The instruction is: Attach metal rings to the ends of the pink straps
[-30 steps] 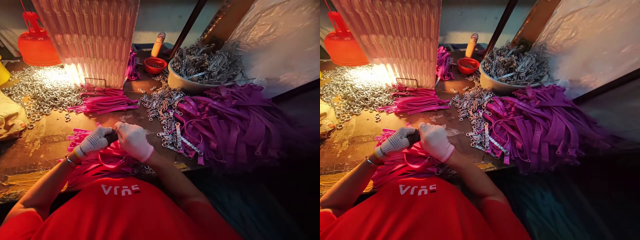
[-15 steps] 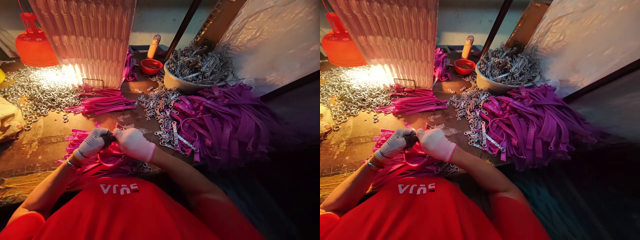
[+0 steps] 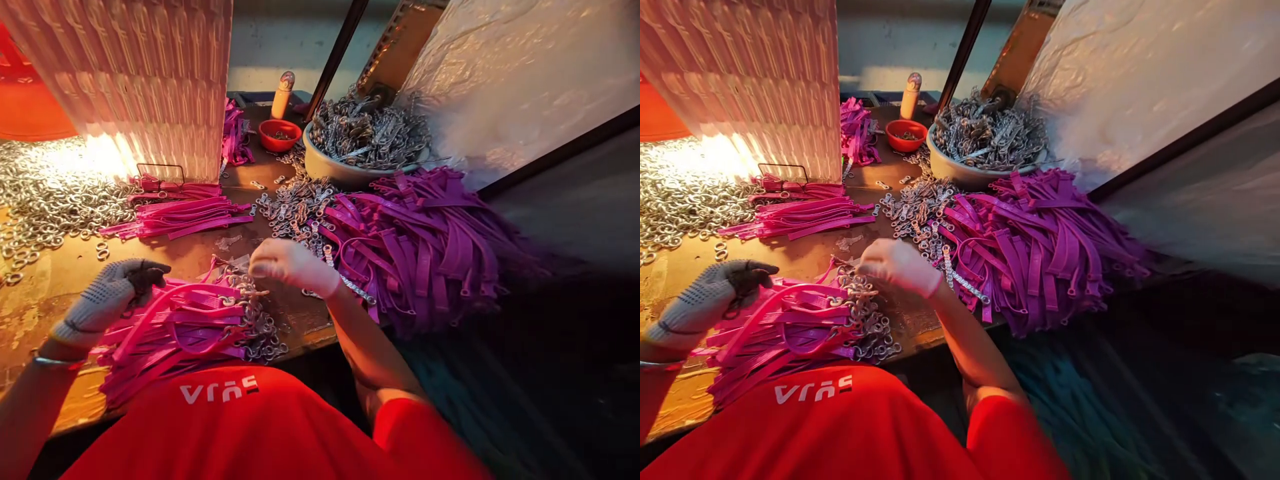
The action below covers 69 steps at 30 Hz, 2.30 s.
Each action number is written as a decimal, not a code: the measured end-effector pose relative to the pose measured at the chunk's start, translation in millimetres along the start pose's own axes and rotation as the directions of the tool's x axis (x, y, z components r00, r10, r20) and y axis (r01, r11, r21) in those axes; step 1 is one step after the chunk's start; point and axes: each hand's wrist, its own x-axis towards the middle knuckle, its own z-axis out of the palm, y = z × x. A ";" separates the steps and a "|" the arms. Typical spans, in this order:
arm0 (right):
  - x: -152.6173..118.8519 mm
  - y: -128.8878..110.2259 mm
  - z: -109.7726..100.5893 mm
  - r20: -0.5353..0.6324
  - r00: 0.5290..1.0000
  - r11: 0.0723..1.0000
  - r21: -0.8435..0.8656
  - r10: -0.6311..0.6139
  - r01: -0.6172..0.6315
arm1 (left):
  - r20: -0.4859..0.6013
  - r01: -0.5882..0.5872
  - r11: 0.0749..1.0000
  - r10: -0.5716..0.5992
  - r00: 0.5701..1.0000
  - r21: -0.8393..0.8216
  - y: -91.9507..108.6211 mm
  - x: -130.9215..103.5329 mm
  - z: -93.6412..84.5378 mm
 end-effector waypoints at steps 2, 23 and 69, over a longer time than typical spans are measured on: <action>14.9 41.5 -6.2 -0.148 0.934 0.935 -0.101 0.325 -0.341 | 0.047 0.170 0.936 -0.163 0.985 -0.310 -5.3 4.1 18.9; 51.9 31.9 32.9 -0.385 0.876 0.944 0.266 0.290 -0.195 | 0.162 0.033 0.909 0.038 0.986 -0.416 -2.6 -5.7 58.0; 17.7 -127.9 76.0 -0.336 0.936 0.927 0.374 0.105 0.031 | 0.125 -0.021 0.814 0.114 0.986 -0.580 -37.6 -48.6 62.0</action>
